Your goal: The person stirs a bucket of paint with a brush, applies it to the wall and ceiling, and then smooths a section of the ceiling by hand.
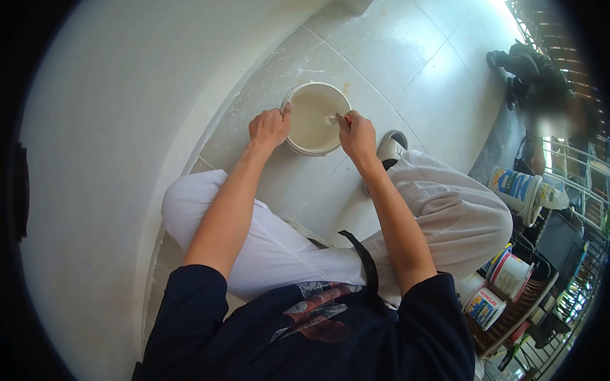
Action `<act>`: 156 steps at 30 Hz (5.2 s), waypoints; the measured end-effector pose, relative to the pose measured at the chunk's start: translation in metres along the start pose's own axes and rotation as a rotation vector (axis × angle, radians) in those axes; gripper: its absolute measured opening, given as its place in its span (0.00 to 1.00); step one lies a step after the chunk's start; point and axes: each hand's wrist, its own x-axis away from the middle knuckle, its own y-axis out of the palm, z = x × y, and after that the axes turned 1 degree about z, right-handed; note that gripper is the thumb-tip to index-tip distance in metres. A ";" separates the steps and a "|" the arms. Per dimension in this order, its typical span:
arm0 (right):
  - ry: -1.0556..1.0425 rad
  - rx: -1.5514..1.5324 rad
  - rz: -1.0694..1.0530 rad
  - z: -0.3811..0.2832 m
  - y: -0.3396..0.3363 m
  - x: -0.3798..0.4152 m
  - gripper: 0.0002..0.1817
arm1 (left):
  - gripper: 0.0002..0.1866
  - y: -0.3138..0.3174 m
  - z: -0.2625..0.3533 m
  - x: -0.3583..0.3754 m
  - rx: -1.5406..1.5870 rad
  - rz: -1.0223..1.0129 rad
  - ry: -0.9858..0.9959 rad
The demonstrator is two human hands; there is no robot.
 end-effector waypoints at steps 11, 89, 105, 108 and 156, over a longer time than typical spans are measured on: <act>-0.277 -0.090 -0.616 -0.046 -0.058 -0.179 0.19 | 0.35 0.010 0.026 -0.009 -0.161 0.221 -0.060; -0.261 -0.630 0.157 0.066 0.008 -0.491 0.22 | 0.19 0.060 0.107 -0.069 0.543 0.896 -0.331; -0.411 -0.351 0.224 0.059 0.019 -0.481 0.15 | 0.18 0.051 0.114 -0.067 0.580 0.855 -0.379; -0.387 -0.353 0.280 0.060 0.016 -0.478 0.13 | 0.18 0.053 0.112 -0.066 0.554 0.843 -0.385; -0.590 -0.019 0.109 0.044 0.005 -0.475 0.11 | 0.18 0.055 0.111 -0.067 0.617 0.852 -0.403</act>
